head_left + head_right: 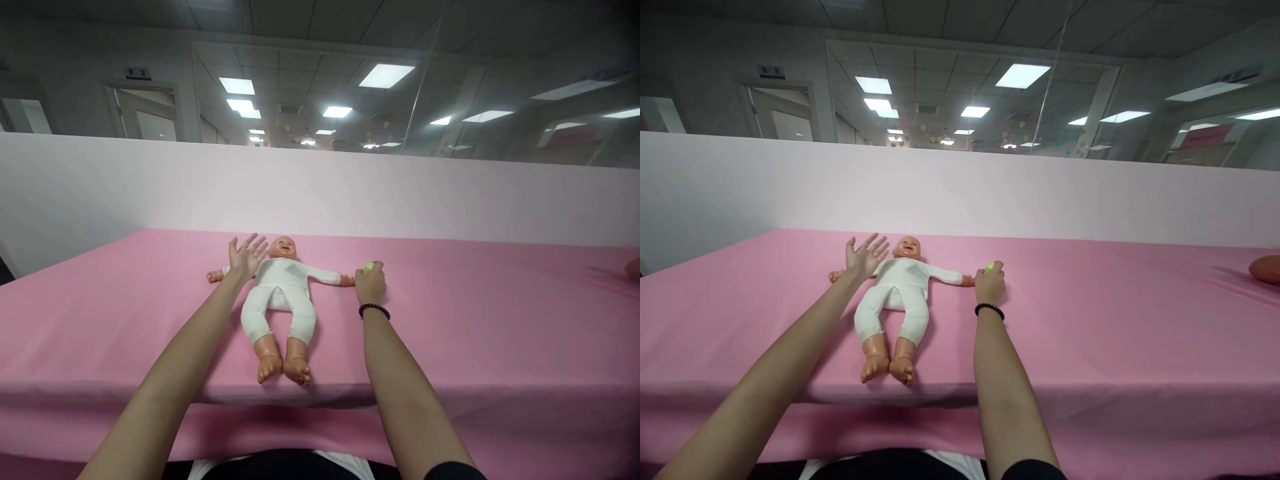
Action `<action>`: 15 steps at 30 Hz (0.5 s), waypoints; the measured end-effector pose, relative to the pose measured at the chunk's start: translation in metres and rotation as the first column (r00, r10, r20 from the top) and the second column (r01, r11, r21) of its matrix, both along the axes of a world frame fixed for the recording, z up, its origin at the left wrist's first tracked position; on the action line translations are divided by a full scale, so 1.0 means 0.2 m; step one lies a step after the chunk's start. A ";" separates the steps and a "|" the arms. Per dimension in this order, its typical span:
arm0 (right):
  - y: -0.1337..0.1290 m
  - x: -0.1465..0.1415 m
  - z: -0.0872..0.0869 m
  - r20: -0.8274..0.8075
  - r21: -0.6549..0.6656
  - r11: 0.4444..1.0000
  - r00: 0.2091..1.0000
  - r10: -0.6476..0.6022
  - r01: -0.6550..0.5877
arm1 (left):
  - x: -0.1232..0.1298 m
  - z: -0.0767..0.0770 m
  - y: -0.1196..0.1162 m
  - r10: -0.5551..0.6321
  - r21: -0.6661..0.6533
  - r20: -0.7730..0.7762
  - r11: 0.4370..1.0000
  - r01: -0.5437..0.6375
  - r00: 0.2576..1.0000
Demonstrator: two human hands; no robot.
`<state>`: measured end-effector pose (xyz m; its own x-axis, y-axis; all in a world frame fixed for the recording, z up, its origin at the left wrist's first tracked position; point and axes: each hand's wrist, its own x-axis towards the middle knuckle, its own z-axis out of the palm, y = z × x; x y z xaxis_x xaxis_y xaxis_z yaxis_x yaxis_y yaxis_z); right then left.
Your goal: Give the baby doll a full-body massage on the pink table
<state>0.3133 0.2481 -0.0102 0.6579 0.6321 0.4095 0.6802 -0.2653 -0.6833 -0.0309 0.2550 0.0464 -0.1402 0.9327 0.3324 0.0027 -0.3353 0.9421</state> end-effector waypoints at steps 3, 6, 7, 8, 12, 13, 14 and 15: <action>0.00 0.00 0.00 -0.003 -0.015 0.998 0.998 0.061 -0.061 | 0.16 0.00 -0.07 -0.508 0.005 0.486 0.815 0.579 0.711; 0.00 -0.07 0.01 0.041 -0.006 0.977 0.976 0.212 -0.212 | 0.26 -0.03 -0.11 -0.543 -0.064 0.647 0.661 0.748 0.535; 0.01 -0.11 0.02 0.062 0.003 0.957 0.955 0.289 -0.290 | 0.27 -0.05 -0.12 -0.522 -0.105 0.657 0.651 0.752 0.544; 0.01 -0.15 0.02 0.083 0.013 0.930 0.927 0.365 -0.367 | 0.29 -0.06 -0.12 -0.499 -0.144 0.661 0.649 0.747 0.561; 0.04 -0.31 0.02 0.146 0.074 0.799 0.799 0.584 -0.597 | 0.29 -0.10 -0.11 -0.427 -0.217 0.670 0.670 0.710 0.608; 0.05 -0.34 0.02 0.156 0.090 0.771 0.773 0.615 -0.631 | 0.29 -0.10 -0.11 -0.422 -0.221 0.671 0.671 0.708 0.610; 0.05 -0.36 0.02 0.165 0.106 0.745 0.751 0.639 -0.658 | 0.29 -0.10 -0.11 -0.423 -0.223 0.669 0.670 0.709 0.610; 0.04 -0.37 0.02 0.175 0.121 0.723 0.732 0.659 -0.680 | 0.29 -0.10 -0.11 -0.427 -0.223 0.667 0.667 0.711 0.611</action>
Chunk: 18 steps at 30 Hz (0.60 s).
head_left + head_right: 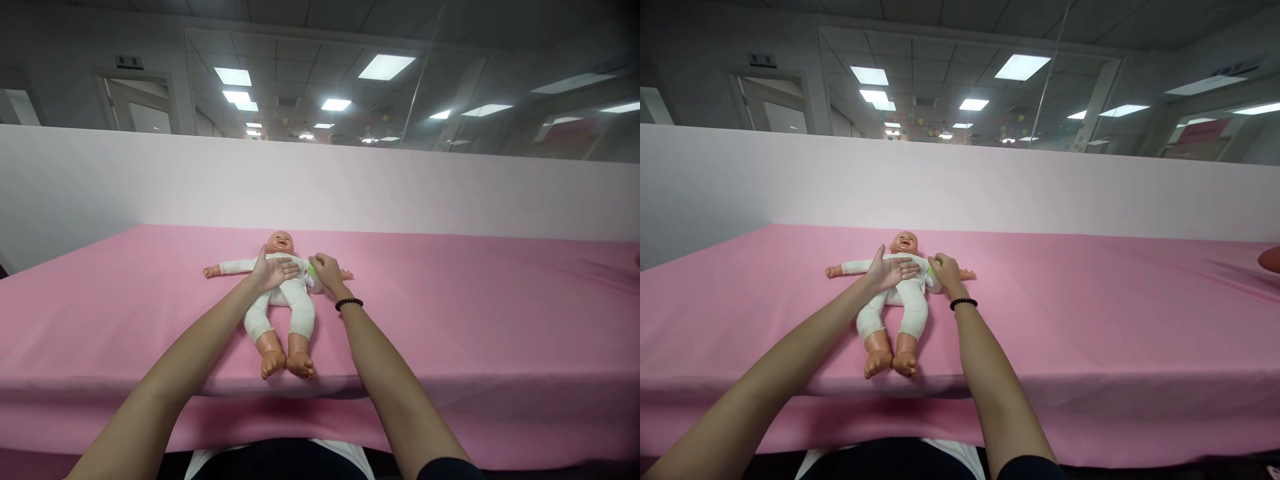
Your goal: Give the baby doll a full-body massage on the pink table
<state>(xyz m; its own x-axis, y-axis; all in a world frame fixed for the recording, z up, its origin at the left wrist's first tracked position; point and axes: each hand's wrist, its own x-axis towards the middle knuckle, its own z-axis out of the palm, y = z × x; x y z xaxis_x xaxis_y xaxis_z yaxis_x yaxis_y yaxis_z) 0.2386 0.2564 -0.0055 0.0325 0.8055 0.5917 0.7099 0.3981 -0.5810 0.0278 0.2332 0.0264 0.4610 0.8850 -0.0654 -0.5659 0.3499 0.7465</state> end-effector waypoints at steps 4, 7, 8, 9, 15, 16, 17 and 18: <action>-0.04 0.00 0.04 -0.022 0.123 0.992 0.999 0.040 -0.037 | 0.00 0.00 -0.01 -0.008 0.010 -0.011 1.000 0.008 1.000; -0.06 0.00 0.07 -0.013 0.217 0.976 0.999 0.032 -0.028 | 0.00 0.00 -0.01 -0.009 0.025 -0.017 1.000 0.010 1.000; -0.07 0.00 0.07 0.012 0.218 0.975 0.999 0.049 -0.050 | 0.00 0.00 -0.01 -0.016 0.031 -0.014 0.999 0.017 1.000; -0.07 0.00 0.07 0.050 0.199 0.976 0.996 0.079 -0.088 | 0.00 -0.01 0.00 -0.029 0.037 -0.009 0.999 0.029 1.000; -0.05 -0.02 0.05 0.226 0.075 0.978 0.958 0.176 -0.197 | -0.02 -0.03 0.03 -0.123 0.063 0.014 0.991 0.122 0.992; -0.05 -0.02 0.05 0.224 0.097 0.980 0.963 0.150 -0.175 | -0.02 -0.04 0.03 -0.119 0.061 0.011 0.991 0.119 0.993; -0.05 -0.02 0.06 0.212 0.125 0.981 0.970 0.120 -0.149 | -0.02 -0.04 0.03 -0.111 0.057 0.005 0.992 0.111 0.994; -0.05 -0.02 0.07 0.198 0.157 0.980 0.976 0.087 -0.119 | -0.02 -0.04 0.03 -0.102 0.055 0.000 0.993 0.102 0.995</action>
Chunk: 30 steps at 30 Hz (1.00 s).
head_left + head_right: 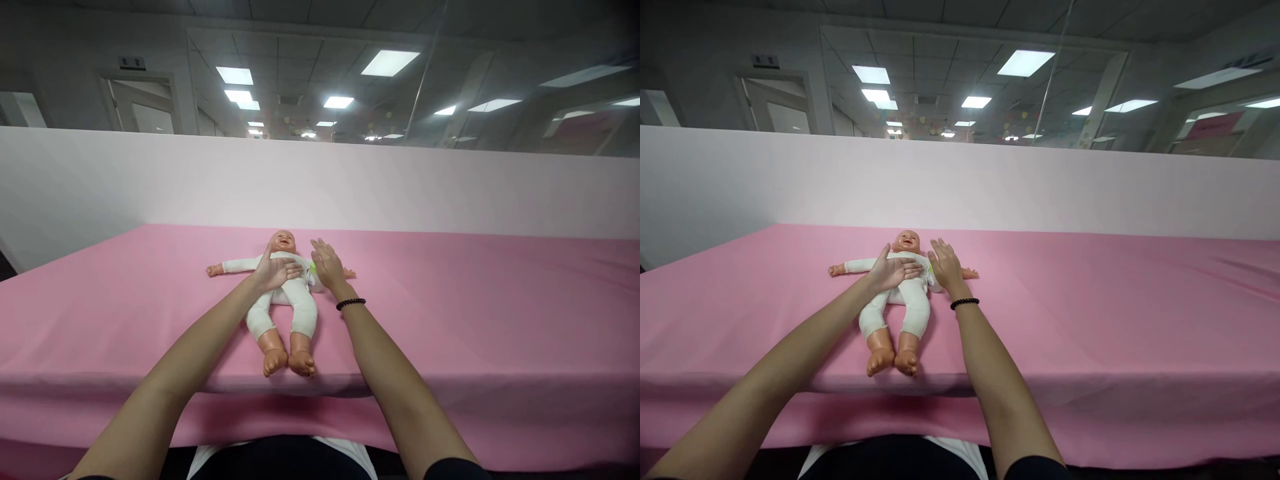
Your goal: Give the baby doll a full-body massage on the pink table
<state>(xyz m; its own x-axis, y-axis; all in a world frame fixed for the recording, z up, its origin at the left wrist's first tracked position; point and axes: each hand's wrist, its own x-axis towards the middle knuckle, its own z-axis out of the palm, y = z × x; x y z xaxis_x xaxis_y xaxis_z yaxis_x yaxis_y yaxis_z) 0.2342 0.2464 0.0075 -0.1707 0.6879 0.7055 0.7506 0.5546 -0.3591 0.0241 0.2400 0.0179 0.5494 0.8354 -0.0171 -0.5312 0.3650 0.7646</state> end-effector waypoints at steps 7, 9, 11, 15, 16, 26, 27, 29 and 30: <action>-0.01 0.01 0.01 0.164 -0.104 0.993 0.984 0.068 -0.051 | 0.01 0.00 0.00 0.014 0.002 0.000 1.000 -0.014 1.000; 0.00 0.01 0.01 0.174 -0.125 0.990 0.980 0.092 -0.070 | 0.01 0.00 0.00 0.014 0.000 -0.002 1.000 -0.014 1.000; 0.01 0.02 0.01 0.159 -0.100 0.993 0.984 0.083 -0.068 | 0.01 0.00 0.00 0.015 0.000 -0.002 1.000 -0.015 1.000; -0.01 0.03 0.06 0.073 0.004 1.000 0.997 0.007 -0.007 | 0.01 0.00 0.00 0.021 0.004 -0.010 1.000 -0.021 1.000; -0.02 0.03 0.07 0.070 0.002 1.000 0.997 -0.017 0.017 | 0.01 0.00 -0.01 0.023 0.006 -0.010 1.000 -0.022 1.000; -0.08 -0.01 0.09 0.317 -0.297 0.942 0.946 -0.059 0.158 | 0.01 0.00 -0.01 0.003 0.030 -0.009 1.000 -0.003 1.000; -0.08 0.00 0.10 0.327 -0.311 0.929 0.940 -0.097 0.204 | 0.00 0.00 -0.01 0.006 0.035 -0.010 0.999 -0.005 1.000; -0.07 0.02 0.12 0.342 -0.345 0.886 0.921 -0.188 0.309 | 0.00 0.00 -0.01 0.007 0.043 -0.010 0.999 -0.006 1.000; -0.06 0.04 0.13 0.346 -0.363 0.856 0.907 -0.241 0.367 | 0.00 0.00 -0.02 0.004 0.047 -0.009 0.999 -0.003 1.000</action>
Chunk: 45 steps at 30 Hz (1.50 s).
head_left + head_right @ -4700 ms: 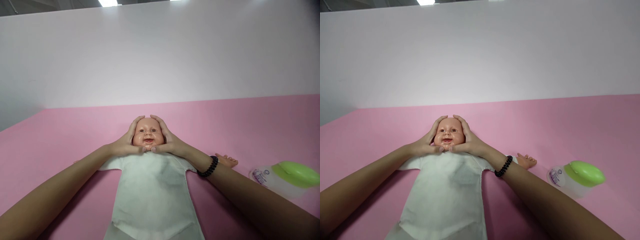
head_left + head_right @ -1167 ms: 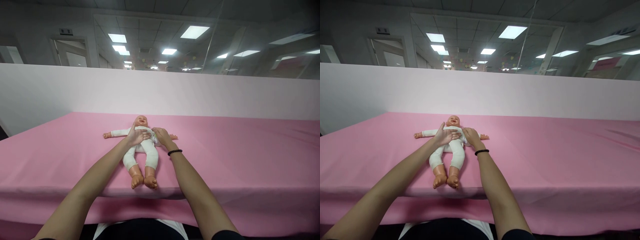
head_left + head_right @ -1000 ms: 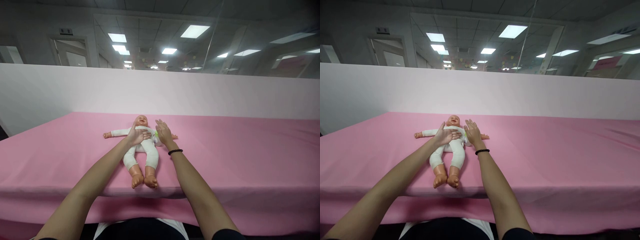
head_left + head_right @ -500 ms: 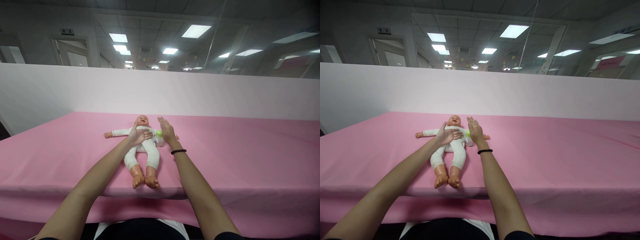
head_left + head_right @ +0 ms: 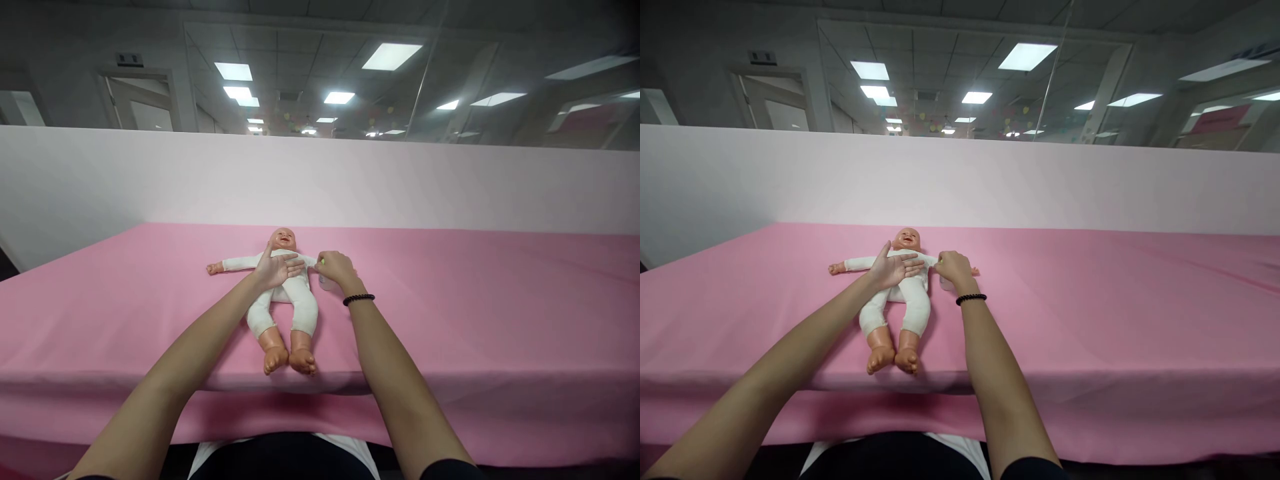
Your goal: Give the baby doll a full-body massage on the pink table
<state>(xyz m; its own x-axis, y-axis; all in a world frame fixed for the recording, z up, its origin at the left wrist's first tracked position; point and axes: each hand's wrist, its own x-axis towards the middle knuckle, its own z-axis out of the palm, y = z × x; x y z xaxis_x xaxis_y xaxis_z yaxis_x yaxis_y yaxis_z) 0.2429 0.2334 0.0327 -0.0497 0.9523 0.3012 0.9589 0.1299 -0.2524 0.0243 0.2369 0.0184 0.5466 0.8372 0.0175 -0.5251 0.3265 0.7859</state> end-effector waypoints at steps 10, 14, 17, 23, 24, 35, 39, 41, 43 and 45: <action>0.02 0.16 -0.02 -0.124 0.194 0.847 0.869 -0.479 0.495 | 0.01 0.02 -0.03 0.031 -0.022 -0.006 0.999 -0.032 0.999; 0.03 0.01 -0.06 -0.109 0.540 0.842 0.993 0.050 0.017 | 0.02 0.03 -0.04 0.046 -0.035 0.006 0.998 -0.046 0.999; 0.01 -0.15 -0.05 0.034 0.511 0.767 0.901 0.433 -0.388 | 0.02 0.03 -0.04 0.029 -0.015 0.052 0.999 -0.028 0.998; -0.04 -0.29 -0.07 0.120 0.264 0.770 0.812 0.571 -0.580 | 0.01 0.05 -0.05 0.015 0.099 0.258 0.994 -0.042 0.966; -0.04 -0.28 -0.07 0.108 0.263 0.788 0.828 0.550 -0.557 | 0.00 0.06 -0.05 0.043 0.106 0.294 0.991 -0.077 0.955; -0.01 -0.28 -0.08 0.103 0.360 0.755 0.827 0.552 -0.548 | -0.07 0.09 0.00 0.110 0.369 -0.027 0.925 -0.093 0.994; 0.00 -0.27 -0.12 -0.356 0.402 0.772 0.692 0.628 -0.493 | -0.18 0.08 0.06 0.500 0.682 -0.274 0.704 -0.201 0.821; 0.01 -0.27 -0.15 -0.503 0.405 0.780 0.597 0.625 -0.476 | -0.24 0.05 0.07 0.598 0.757 -0.304 0.624 -0.194 0.741; 0.02 -0.28 -0.18 -0.555 0.383 0.800 0.578 0.599 -0.461 | -0.28 0.01 0.07 0.650 0.793 -0.334 0.586 -0.170 0.682; 0.03 -0.29 -0.21 -0.566 0.352 0.815 0.589 0.578 -0.461 | -0.29 -0.02 0.07 0.681 0.822 -0.373 0.558 -0.117 0.630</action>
